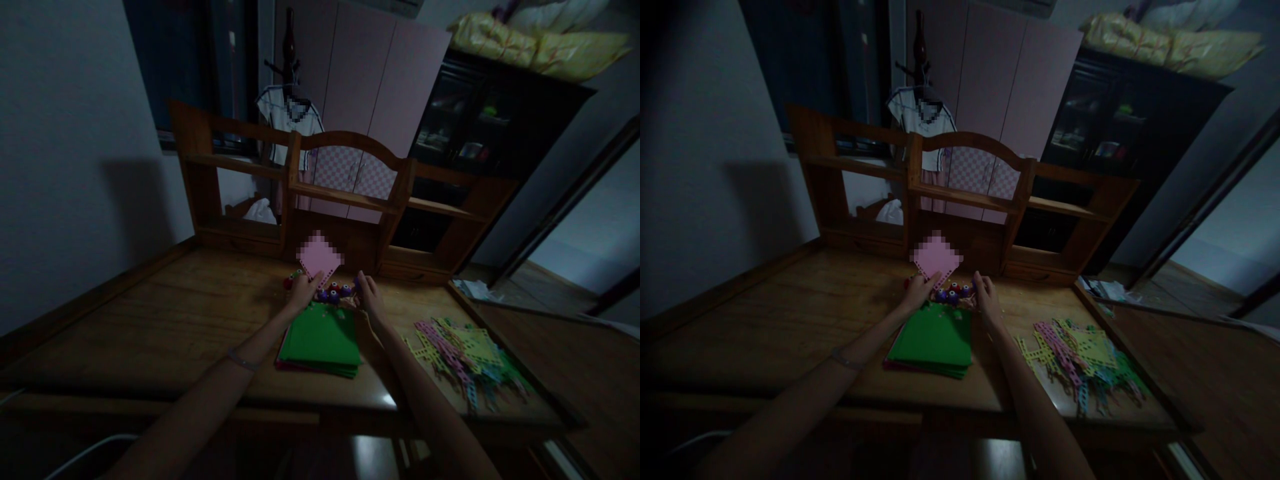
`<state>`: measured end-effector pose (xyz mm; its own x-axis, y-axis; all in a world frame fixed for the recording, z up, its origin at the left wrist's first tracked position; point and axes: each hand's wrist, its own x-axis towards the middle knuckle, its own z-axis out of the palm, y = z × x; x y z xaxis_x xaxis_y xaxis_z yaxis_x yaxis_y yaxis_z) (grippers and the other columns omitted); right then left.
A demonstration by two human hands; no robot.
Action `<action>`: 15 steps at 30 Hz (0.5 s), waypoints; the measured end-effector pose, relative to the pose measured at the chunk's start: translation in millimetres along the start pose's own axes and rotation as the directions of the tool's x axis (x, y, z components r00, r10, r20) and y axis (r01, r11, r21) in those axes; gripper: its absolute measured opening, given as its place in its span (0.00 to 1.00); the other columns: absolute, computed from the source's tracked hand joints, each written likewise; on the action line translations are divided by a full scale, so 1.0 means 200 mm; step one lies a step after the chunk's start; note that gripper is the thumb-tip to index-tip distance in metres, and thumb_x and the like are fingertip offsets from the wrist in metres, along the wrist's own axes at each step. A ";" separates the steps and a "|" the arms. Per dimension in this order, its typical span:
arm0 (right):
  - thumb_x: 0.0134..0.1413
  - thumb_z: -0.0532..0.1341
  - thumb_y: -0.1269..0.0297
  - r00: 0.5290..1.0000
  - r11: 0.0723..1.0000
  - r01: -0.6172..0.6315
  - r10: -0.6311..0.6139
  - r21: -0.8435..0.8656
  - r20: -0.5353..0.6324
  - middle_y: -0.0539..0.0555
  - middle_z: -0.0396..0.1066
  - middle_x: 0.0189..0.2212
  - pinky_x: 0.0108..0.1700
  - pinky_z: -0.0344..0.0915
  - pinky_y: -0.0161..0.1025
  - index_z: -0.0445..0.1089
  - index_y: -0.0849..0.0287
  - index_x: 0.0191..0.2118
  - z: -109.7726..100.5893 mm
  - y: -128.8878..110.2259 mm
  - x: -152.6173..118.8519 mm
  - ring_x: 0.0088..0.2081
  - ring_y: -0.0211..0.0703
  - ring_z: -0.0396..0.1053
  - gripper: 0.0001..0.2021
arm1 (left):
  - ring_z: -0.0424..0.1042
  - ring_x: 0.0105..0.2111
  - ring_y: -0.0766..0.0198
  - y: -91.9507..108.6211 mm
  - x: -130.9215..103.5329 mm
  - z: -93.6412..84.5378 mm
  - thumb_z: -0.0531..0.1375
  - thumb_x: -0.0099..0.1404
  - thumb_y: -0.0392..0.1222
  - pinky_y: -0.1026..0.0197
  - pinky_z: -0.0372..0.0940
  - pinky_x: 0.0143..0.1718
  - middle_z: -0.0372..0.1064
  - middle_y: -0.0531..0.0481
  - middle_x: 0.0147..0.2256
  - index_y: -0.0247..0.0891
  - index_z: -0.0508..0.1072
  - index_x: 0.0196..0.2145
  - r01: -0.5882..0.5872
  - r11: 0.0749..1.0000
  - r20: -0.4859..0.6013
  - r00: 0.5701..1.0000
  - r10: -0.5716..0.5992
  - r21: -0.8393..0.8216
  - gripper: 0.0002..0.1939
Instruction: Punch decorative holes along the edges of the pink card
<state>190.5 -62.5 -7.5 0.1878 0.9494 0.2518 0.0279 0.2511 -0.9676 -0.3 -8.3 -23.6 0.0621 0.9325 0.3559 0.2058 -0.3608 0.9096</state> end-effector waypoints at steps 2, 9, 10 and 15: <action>0.50 0.58 0.40 0.999 1.000 0.028 -0.027 0.011 -0.026 0.46 0.64 0.20 0.15 0.46 0.30 0.62 0.55 0.33 0.00 0.00 0.00 0.15 0.32 0.54 0.21 | 0.64 0.15 0.65 0.00 -0.01 0.01 0.52 0.60 0.59 0.65 0.57 0.19 0.64 0.51 0.13 0.35 0.70 0.19 0.018 1.000 0.034 0.999 -0.018 -0.008 0.25; 0.48 0.59 0.39 0.997 0.999 0.037 -0.037 0.004 -0.062 0.46 0.65 0.21 0.15 0.49 0.30 0.62 0.55 0.35 0.01 0.00 0.00 0.16 0.32 0.56 0.22 | 0.65 0.17 0.65 0.07 -0.03 0.01 0.55 0.58 0.59 0.64 0.60 0.23 0.63 0.53 0.14 0.36 0.72 0.24 0.050 0.998 0.069 0.997 -0.046 -0.046 0.22; 0.48 0.59 0.39 0.997 0.999 0.041 -0.041 0.001 -0.065 0.46 0.65 0.21 0.16 0.50 0.30 0.63 0.55 0.35 0.01 0.00 -0.01 0.16 0.32 0.56 0.22 | 0.65 0.17 0.65 0.08 -0.04 0.01 0.55 0.58 0.58 0.64 0.60 0.22 0.65 0.53 0.16 0.36 0.73 0.27 0.037 0.998 0.097 0.995 -0.031 -0.058 0.21; 0.49 0.59 0.41 0.996 0.997 0.074 -0.074 -0.011 -0.058 0.46 0.65 0.21 0.16 0.52 0.30 0.64 0.54 0.35 0.01 0.00 -0.01 0.17 0.34 0.58 0.20 | 0.64 0.19 0.68 0.12 -0.04 -0.01 0.55 0.59 0.56 0.67 0.59 0.20 0.71 0.51 0.25 0.35 0.73 0.37 -0.068 0.993 0.144 0.986 0.081 -0.093 0.21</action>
<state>187.6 -64.4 -8.2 0.2417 0.9156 0.3213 0.0521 0.3184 -0.9465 3.0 -23.4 -5.0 0.2188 0.8929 0.3935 0.1096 -0.4232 0.8994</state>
